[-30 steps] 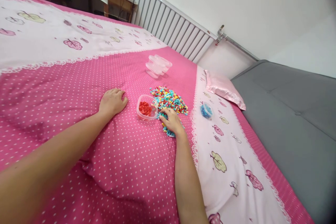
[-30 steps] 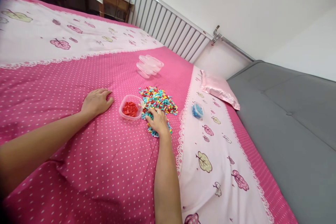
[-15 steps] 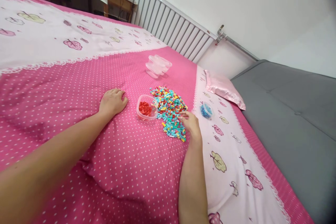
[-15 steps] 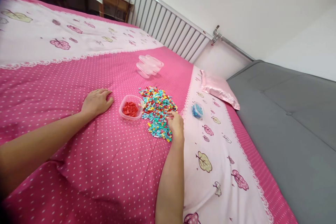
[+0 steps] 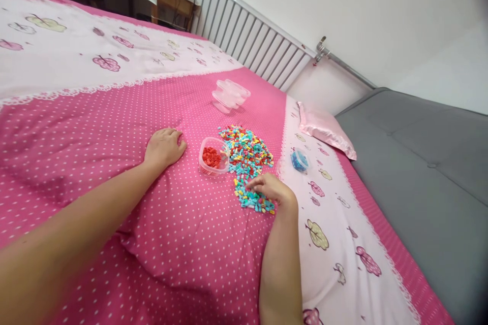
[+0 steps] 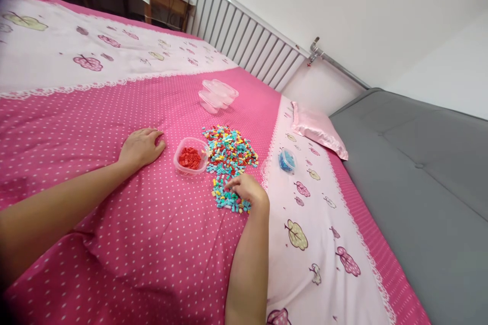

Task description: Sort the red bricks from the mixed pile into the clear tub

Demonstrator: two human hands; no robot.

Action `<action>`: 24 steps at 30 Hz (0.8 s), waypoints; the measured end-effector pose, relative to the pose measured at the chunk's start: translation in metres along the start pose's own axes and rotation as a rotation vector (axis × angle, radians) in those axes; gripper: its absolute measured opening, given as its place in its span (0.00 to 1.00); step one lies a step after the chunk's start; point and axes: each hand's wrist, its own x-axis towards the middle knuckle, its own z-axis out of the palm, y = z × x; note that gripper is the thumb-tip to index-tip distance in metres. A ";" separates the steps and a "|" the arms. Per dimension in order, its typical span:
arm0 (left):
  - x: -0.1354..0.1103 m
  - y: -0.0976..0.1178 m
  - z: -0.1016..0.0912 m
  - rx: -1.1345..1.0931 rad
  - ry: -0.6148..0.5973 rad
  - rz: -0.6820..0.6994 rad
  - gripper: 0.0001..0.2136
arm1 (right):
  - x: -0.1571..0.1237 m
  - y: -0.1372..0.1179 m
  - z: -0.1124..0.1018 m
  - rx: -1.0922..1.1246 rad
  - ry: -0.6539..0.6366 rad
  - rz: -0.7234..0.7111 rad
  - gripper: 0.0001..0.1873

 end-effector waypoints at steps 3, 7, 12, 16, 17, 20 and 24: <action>0.000 0.000 0.000 -0.005 0.001 -0.003 0.22 | -0.008 0.001 -0.005 -0.052 0.056 0.024 0.15; -0.001 0.001 -0.001 -0.024 0.013 -0.001 0.22 | -0.012 0.005 -0.011 -0.171 0.279 0.098 0.14; -0.001 0.001 -0.002 -0.040 0.007 -0.008 0.22 | -0.013 0.012 -0.016 -0.280 0.410 0.113 0.15; -0.001 0.002 -0.002 -0.031 0.007 -0.005 0.22 | -0.007 0.011 -0.013 -0.309 0.475 0.060 0.12; 0.000 0.002 -0.002 -0.035 0.006 -0.006 0.22 | -0.004 0.010 -0.011 -0.286 0.446 0.021 0.11; 0.000 0.001 -0.002 -0.052 0.006 -0.006 0.22 | 0.006 0.005 0.000 -0.193 0.317 -0.045 0.10; 0.000 0.001 -0.002 -0.030 0.003 -0.007 0.22 | 0.016 0.001 0.013 -0.178 0.256 0.065 0.10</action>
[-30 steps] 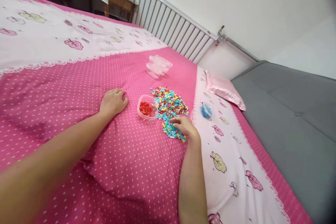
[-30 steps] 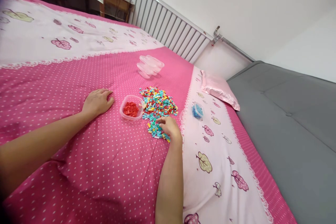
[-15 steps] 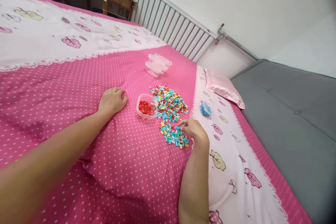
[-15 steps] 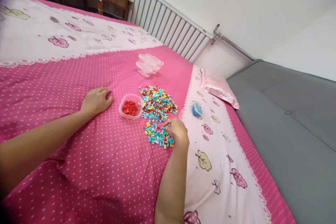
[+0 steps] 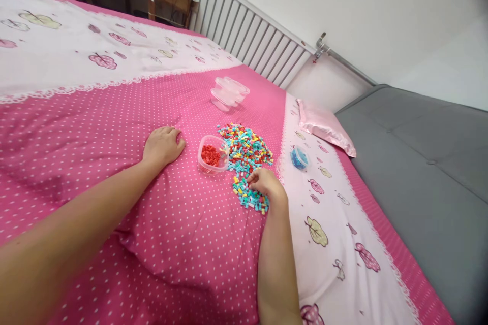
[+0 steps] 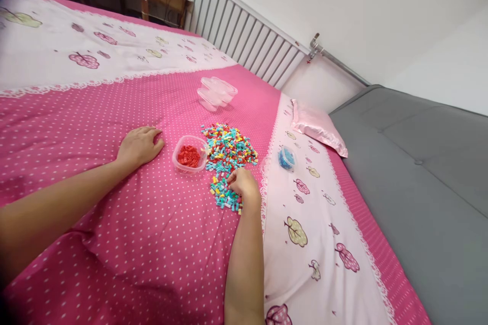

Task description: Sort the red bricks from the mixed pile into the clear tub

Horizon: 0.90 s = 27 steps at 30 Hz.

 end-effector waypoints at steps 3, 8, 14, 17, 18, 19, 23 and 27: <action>0.000 0.000 0.000 0.002 -0.005 -0.003 0.22 | 0.000 0.000 0.001 -0.036 0.004 0.002 0.09; 0.000 0.000 0.000 0.003 -0.008 -0.003 0.22 | -0.002 0.005 -0.009 0.032 0.101 -0.055 0.13; 0.000 0.000 0.000 -0.007 -0.005 0.001 0.23 | 0.003 0.011 -0.017 0.086 0.445 0.086 0.19; 0.000 0.000 -0.001 0.005 -0.005 0.003 0.22 | 0.008 0.016 -0.015 0.094 0.482 0.122 0.18; 0.000 0.000 -0.001 0.010 -0.006 0.001 0.22 | 0.009 0.018 -0.013 0.090 0.491 0.127 0.18; 0.000 0.000 -0.001 0.012 -0.006 0.000 0.22 | 0.011 0.020 -0.012 0.086 0.502 0.134 0.17; 0.000 0.000 0.000 0.010 0.003 0.004 0.22 | 0.019 0.026 -0.006 0.114 0.536 0.113 0.15; 0.000 0.000 0.001 0.014 0.011 0.011 0.22 | 0.027 0.029 0.003 0.226 0.499 0.061 0.12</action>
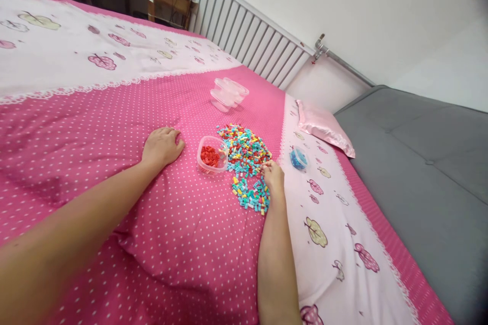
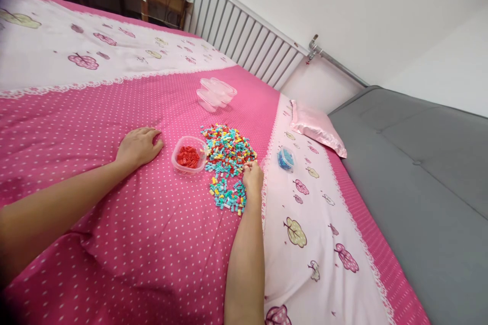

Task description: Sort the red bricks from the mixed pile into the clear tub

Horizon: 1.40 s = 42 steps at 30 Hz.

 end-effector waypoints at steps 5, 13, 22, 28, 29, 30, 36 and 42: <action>0.000 -0.001 0.001 0.001 0.004 0.008 0.22 | -0.001 -0.001 -0.001 -0.103 -0.023 0.050 0.11; 0.001 -0.001 0.001 0.011 0.007 0.002 0.23 | 0.007 0.013 0.002 -0.035 0.108 0.060 0.12; 0.001 -0.001 0.001 0.015 0.009 0.002 0.22 | 0.016 0.023 0.018 0.188 0.145 0.151 0.13; 0.001 -0.002 0.002 0.015 0.005 0.004 0.22 | 0.017 0.024 0.020 0.141 0.092 0.153 0.14; 0.001 -0.002 0.002 0.016 0.006 0.006 0.22 | 0.017 0.024 0.020 0.115 0.077 0.155 0.14; 0.001 -0.002 0.002 0.017 0.006 0.008 0.23 | 0.017 0.023 0.020 0.082 0.066 0.156 0.15; 0.000 -0.001 0.000 0.016 0.001 0.004 0.23 | 0.014 0.011 0.021 -0.044 0.091 0.148 0.12; 0.000 -0.002 -0.001 0.006 -0.003 0.003 0.24 | 0.014 0.010 0.024 0.023 0.140 0.134 0.09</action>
